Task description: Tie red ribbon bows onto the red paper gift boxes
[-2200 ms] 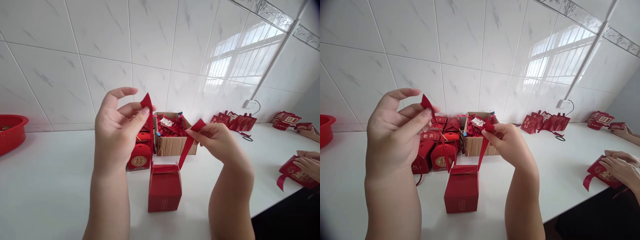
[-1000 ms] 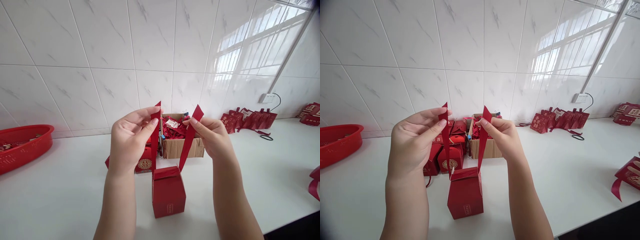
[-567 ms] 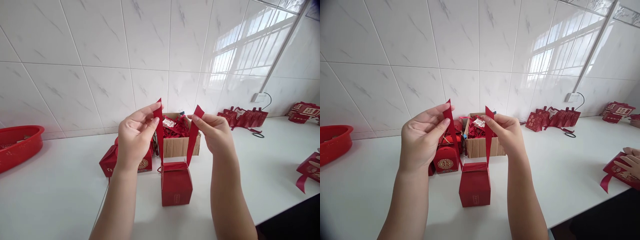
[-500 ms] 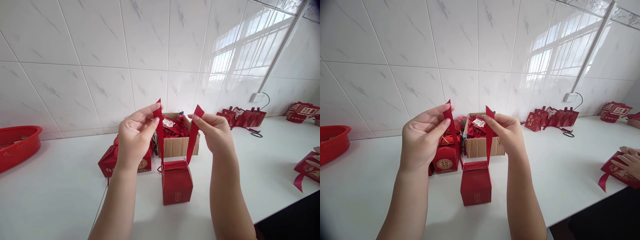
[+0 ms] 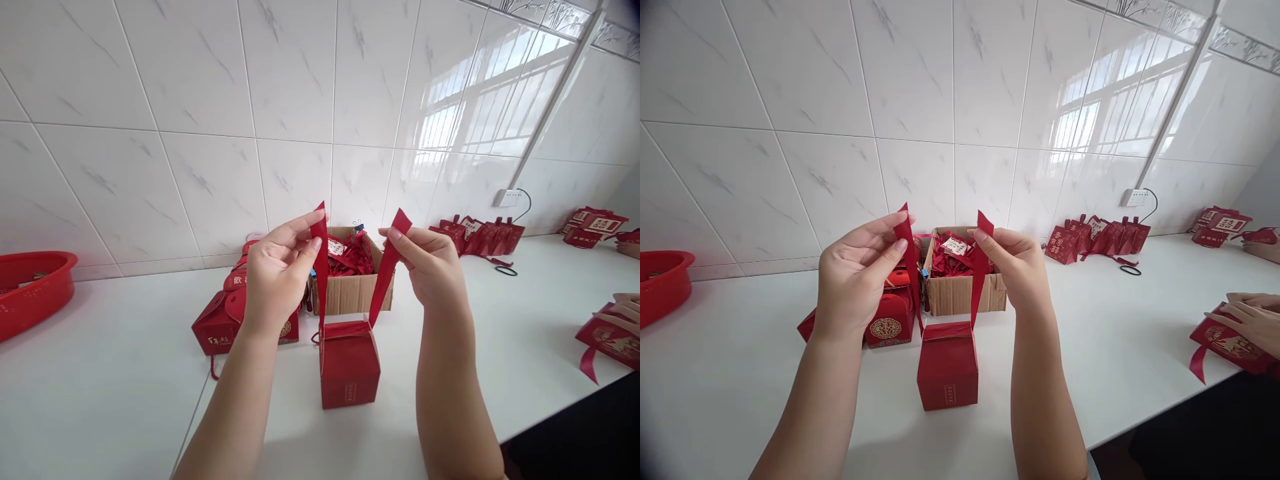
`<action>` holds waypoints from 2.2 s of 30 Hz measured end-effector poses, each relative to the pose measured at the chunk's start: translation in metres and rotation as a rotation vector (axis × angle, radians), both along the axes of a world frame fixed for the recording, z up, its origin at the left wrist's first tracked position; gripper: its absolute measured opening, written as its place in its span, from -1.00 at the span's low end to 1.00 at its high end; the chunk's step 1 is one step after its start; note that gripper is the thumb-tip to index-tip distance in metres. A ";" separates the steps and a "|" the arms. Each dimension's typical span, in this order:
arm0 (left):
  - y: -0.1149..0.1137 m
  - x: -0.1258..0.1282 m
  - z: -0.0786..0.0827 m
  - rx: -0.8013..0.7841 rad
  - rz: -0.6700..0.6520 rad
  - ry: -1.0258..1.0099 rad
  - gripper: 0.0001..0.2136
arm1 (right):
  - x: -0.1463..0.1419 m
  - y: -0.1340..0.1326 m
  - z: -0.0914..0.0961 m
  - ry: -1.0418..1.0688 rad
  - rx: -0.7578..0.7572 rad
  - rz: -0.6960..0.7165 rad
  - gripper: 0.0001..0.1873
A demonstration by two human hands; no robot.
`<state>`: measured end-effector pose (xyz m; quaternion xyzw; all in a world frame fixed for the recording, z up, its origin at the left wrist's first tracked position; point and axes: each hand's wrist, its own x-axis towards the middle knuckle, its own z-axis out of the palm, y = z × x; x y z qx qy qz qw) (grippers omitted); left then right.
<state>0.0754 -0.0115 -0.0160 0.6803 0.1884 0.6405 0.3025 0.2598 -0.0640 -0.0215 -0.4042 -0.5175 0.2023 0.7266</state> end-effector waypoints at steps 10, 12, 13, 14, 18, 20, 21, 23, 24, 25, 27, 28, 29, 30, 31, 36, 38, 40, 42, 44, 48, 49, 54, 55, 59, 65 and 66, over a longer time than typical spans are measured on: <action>-0.005 -0.001 0.001 0.056 0.020 -0.014 -0.74 | -0.001 -0.003 -0.001 -0.018 -0.012 -0.021 -0.76; -0.004 0.000 0.000 0.053 0.004 -0.022 -0.73 | -0.002 -0.002 -0.002 0.002 -0.011 -0.015 -0.75; -0.004 0.000 0.000 0.052 -0.006 -0.025 -0.73 | -0.002 -0.002 -0.002 0.010 -0.009 -0.013 -0.75; -0.004 0.000 0.000 0.050 -0.015 -0.024 -0.73 | -0.003 -0.001 -0.002 0.014 -0.008 -0.013 -0.75; -0.004 0.000 0.001 0.034 -0.032 -0.016 -0.72 | -0.005 -0.001 0.000 -0.007 -0.012 -0.016 -0.74; -0.004 -0.001 0.002 0.031 -0.035 -0.016 -0.71 | -0.007 -0.003 0.001 -0.005 -0.008 -0.020 -0.75; -0.004 -0.001 0.002 0.031 -0.035 -0.016 -0.71 | -0.008 -0.005 0.002 0.002 -0.008 -0.017 -0.76; -0.005 -0.001 0.002 0.028 -0.031 -0.012 -0.71 | -0.010 -0.010 0.004 0.012 -0.014 -0.004 -0.78; -0.005 -0.001 0.002 0.026 -0.029 -0.010 -0.71 | -0.011 -0.011 0.005 0.010 -0.020 0.004 -0.78; -0.005 -0.001 0.002 0.025 -0.027 -0.008 -0.71 | -0.012 -0.012 0.005 0.005 -0.027 0.009 -0.78; -0.005 -0.001 0.002 0.024 -0.023 -0.004 -0.71 | -0.012 -0.012 0.005 -0.007 -0.026 0.002 -0.77; -0.005 -0.001 0.003 0.024 -0.021 -0.001 -0.71 | -0.012 -0.011 0.005 -0.008 -0.016 -0.009 -0.77; -0.005 -0.001 0.003 0.024 -0.020 0.002 -0.71 | -0.011 -0.009 0.004 -0.006 -0.005 -0.018 -0.76; -0.005 -0.001 0.003 0.024 -0.020 0.005 -0.71 | -0.010 -0.006 0.003 0.000 0.006 -0.026 -0.76; -0.005 -0.001 0.003 0.024 -0.021 0.006 -0.71 | -0.009 -0.004 0.001 0.009 0.016 -0.029 -0.76; -0.005 0.000 0.003 0.033 -0.039 -0.010 -0.72 | -0.006 -0.001 -0.001 0.035 0.030 -0.022 -0.79; -0.005 0.001 0.003 0.035 -0.043 -0.008 -0.72 | -0.006 -0.002 0.000 0.036 0.037 -0.019 -0.80; -0.005 0.001 0.002 0.034 -0.041 0.000 -0.73 | -0.007 -0.003 0.000 0.037 0.048 -0.015 -0.81; -0.005 0.001 0.002 0.034 -0.035 0.009 -0.73 | -0.007 -0.004 0.000 0.034 0.057 -0.016 -0.81; -0.005 0.001 0.001 0.037 -0.036 0.013 -0.73 | -0.007 -0.004 0.000 0.028 0.059 -0.022 -0.80; -0.005 0.002 0.001 0.055 -0.041 0.014 -0.73 | -0.007 -0.003 0.000 0.029 0.027 -0.014 -0.79; -0.005 0.002 0.001 0.058 -0.042 0.016 -0.73 | -0.008 -0.003 0.000 0.023 0.015 -0.008 -0.78; -0.006 0.002 0.000 0.080 -0.086 0.072 -0.75 | -0.012 0.000 0.000 -0.054 -0.021 -0.027 -0.76; -0.006 0.002 0.000 0.088 -0.092 0.093 -0.75 | -0.014 0.000 0.000 -0.066 -0.033 -0.018 -0.76; -0.007 0.005 -0.002 0.127 -0.100 0.150 -0.67 | -0.018 0.000 0.000 -0.119 -0.117 0.092 -0.79; -0.003 0.009 -0.005 0.088 -0.112 0.196 -0.49 | -0.017 -0.001 -0.002 -0.222 -0.171 0.182 -0.82; -0.002 0.009 -0.005 0.072 -0.119 0.207 -0.47 | -0.017 -0.001 -0.002 -0.228 -0.172 0.217 -0.82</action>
